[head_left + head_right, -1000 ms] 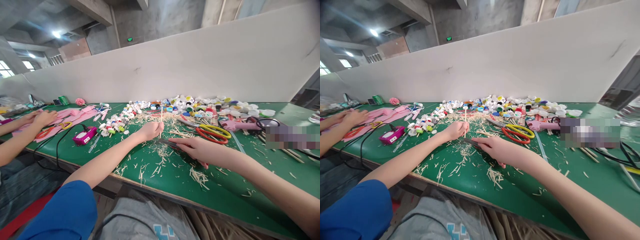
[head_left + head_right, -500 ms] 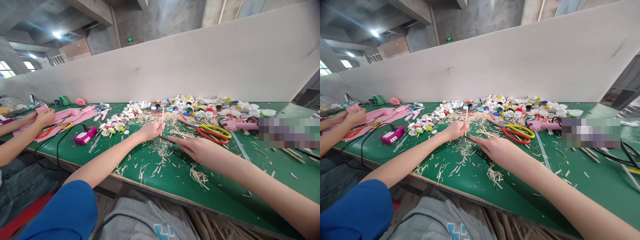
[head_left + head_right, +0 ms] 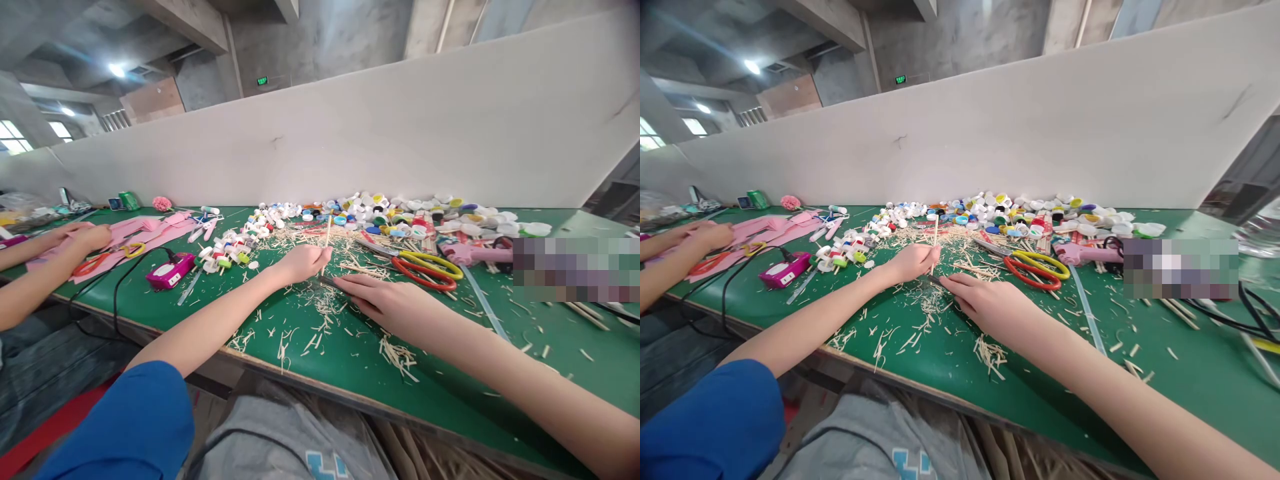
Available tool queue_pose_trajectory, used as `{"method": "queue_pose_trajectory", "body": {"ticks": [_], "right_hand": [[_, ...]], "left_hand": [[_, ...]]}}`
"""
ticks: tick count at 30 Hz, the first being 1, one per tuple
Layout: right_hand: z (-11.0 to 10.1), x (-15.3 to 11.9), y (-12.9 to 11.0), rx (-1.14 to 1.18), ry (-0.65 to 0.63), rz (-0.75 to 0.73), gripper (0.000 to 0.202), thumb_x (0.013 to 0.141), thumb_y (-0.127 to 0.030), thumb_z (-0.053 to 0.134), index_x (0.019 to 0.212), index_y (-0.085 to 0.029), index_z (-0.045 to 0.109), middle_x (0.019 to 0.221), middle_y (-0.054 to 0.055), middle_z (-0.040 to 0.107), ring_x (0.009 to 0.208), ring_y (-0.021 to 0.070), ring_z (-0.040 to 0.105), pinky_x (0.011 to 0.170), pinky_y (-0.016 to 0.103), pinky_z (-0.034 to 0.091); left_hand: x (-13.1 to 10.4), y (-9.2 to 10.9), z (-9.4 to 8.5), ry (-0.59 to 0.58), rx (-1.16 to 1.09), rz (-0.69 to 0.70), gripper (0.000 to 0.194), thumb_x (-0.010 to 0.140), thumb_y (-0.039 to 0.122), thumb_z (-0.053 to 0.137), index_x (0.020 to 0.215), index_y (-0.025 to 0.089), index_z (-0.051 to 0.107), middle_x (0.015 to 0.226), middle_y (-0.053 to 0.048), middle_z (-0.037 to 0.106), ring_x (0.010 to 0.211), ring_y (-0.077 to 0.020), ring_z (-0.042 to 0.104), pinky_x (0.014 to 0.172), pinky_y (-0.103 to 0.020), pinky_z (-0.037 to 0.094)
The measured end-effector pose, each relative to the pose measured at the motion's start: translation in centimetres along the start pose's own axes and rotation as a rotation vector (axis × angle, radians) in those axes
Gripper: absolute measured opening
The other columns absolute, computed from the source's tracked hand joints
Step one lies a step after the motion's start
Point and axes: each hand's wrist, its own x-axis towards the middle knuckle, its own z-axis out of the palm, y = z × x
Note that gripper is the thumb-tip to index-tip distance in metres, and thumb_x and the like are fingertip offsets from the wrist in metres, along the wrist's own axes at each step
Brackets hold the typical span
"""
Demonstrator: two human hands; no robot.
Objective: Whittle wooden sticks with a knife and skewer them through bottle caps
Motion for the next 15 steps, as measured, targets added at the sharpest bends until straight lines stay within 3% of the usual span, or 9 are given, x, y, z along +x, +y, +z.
{"method": "queue_pose_trajectory", "body": {"ticks": [4,9,15], "right_hand": [[0.22,-0.14,0.01,-0.067,0.028,-0.035,0.047,0.092,-0.018,0.036,0.138,-0.023,0.045,0.139,0.001,0.049,0.079,0.0168,0.068,0.054,0.031,0.055],[0.29,-0.22,0.37,-0.101,0.063,-0.082,0.057,0.085,-0.008,0.037,0.140,-0.022,0.041,0.144,0.000,0.043,0.082,0.0146,0.068,0.049,0.027,0.051],[0.10,-0.28,0.22,-0.169,0.055,-0.113,0.067,0.079,-0.003,0.039,0.140,-0.028,0.041,0.144,-0.001,0.042,0.059,0.0092,0.062,0.039,0.027,0.040]], "left_hand": [[0.09,0.10,0.03,0.000,-0.004,0.001,0.061,0.095,0.049,0.015,0.053,0.018,0.046,0.056,-0.003,0.055,0.059,-0.0120,0.050,0.071,-0.029,0.042],[0.13,-0.01,0.08,0.001,-0.003,-0.012,0.059,0.096,0.048,0.015,0.057,0.019,0.048,0.055,-0.002,0.054,0.060,-0.0127,0.051,0.070,-0.029,0.042],[0.09,-0.18,0.17,-0.001,0.007,-0.010,0.060,0.095,0.049,0.014,0.058,0.018,0.049,0.057,-0.002,0.056,0.059,-0.0123,0.051,0.068,-0.029,0.042]]}}
